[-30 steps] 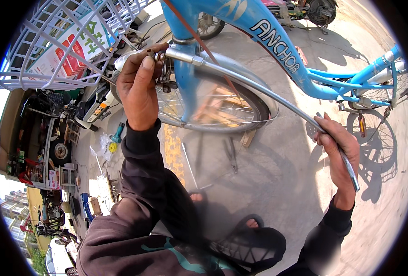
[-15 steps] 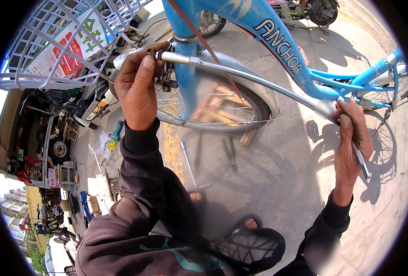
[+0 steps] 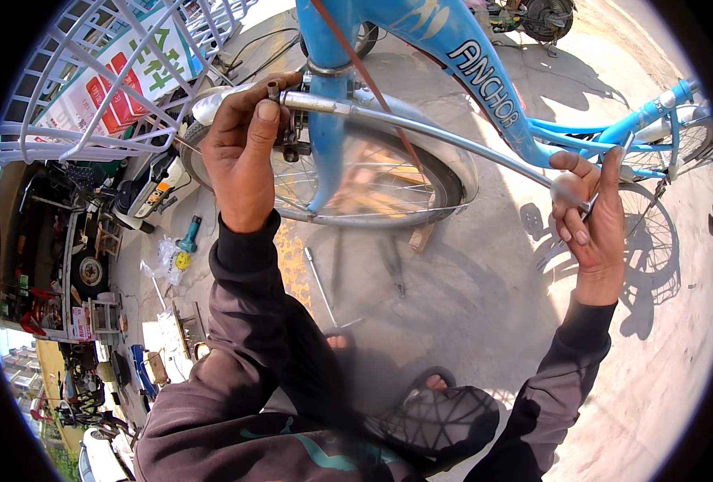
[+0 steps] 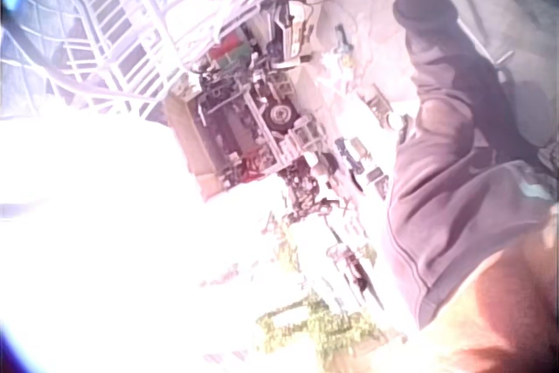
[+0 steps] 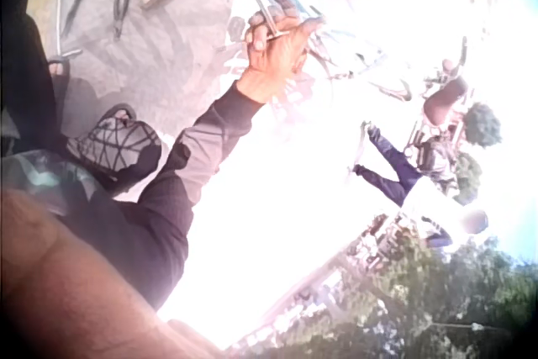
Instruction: The person uses a wrench to tighten a bolt on the front fork of a blue bicycle. They then use a screwdriver to adjust the brake cable tension near the front wheel. The person works on the bicycle in an outdoor setting with other vehicles nearby.
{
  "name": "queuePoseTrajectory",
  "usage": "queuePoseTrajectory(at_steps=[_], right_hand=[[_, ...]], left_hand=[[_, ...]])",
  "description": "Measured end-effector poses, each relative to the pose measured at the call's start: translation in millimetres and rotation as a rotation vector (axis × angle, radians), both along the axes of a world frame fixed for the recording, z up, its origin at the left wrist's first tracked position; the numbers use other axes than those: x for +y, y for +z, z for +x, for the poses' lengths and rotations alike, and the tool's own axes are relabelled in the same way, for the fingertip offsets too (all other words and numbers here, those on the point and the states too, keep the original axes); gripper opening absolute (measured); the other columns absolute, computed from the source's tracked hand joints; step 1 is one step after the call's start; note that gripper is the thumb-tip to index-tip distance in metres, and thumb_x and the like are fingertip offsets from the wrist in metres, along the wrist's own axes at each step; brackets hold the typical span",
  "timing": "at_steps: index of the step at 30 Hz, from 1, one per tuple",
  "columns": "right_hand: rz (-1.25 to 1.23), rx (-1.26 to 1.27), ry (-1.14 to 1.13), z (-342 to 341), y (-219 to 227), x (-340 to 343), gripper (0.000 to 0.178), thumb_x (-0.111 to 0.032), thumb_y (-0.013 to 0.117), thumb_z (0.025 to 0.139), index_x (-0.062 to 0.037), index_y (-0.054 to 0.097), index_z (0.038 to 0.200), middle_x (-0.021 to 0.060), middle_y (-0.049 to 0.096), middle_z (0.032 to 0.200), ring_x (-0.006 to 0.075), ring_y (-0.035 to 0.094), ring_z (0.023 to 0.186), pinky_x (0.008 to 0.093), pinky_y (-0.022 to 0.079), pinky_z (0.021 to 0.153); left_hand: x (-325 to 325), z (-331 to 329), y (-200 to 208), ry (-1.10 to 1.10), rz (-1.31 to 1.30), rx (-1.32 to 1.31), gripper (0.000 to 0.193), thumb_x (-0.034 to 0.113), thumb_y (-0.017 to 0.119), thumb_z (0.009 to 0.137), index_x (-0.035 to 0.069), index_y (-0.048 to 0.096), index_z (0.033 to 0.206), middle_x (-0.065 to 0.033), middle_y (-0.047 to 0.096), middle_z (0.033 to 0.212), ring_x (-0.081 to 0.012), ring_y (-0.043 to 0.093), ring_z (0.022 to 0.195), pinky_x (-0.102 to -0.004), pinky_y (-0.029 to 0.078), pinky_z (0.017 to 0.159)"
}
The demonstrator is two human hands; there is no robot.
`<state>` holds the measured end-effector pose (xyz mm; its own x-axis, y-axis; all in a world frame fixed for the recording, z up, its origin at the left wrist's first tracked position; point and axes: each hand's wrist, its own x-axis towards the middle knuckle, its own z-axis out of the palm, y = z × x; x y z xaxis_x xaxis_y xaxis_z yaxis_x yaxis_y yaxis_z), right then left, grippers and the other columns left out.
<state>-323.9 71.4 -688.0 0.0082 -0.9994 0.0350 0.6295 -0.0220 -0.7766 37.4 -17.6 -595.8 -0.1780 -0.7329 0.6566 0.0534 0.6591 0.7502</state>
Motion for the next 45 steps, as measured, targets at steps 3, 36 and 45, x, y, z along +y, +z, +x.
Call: queuePoseTrajectory(at_steps=[3, 36, 45], right_hand=[[-0.181, 0.015, -0.371, 25, 6, 6, 0.071, -0.059, 0.033, 0.105, 0.0062, 0.053, 0.126, 0.0102, 0.066, 0.072, 0.0056, 0.048, 0.038, 0.0168, 0.034, 0.033], [-0.678, 1.972, -0.824, -5, 0, 49, 0.069, -0.059, 0.057, 0.091, -0.0102, 0.044, 0.137, 0.0196, 0.046, 0.147, 0.0382, 0.041, 0.142, 0.0525, 0.035, 0.115], [-0.695, 1.544, -0.672, 7, 2, 19, 0.061, -0.056, 0.046, 0.101, -0.0004, 0.067, 0.088, 0.0183, 0.070, 0.109, 0.0432, 0.056, 0.127, 0.0624, 0.031, 0.113]], left_hand=[[0, 0, 4, -0.006, 0.007, -0.042, 0.022, 0.010, 0.061, 0.100, -0.003, 0.065, 0.118, -0.0079, 0.071, 0.117, -0.0042, 0.058, 0.086, -0.0186, 0.048, 0.077], [-1, 4, 13, -0.113, 0.247, -0.052, 0.039, 0.029, 0.062, 0.101, 0.004, 0.067, 0.130, 0.0070, 0.053, 0.078, -0.0011, 0.049, 0.072, -0.0157, 0.038, 0.062], [-4, 7, 16, -0.136, 0.278, -0.069, 0.039, 0.027, 0.064, 0.099, 0.003, 0.067, 0.129, 0.0003, 0.071, 0.108, -0.0017, 0.055, 0.079, -0.0162, 0.042, 0.064]])
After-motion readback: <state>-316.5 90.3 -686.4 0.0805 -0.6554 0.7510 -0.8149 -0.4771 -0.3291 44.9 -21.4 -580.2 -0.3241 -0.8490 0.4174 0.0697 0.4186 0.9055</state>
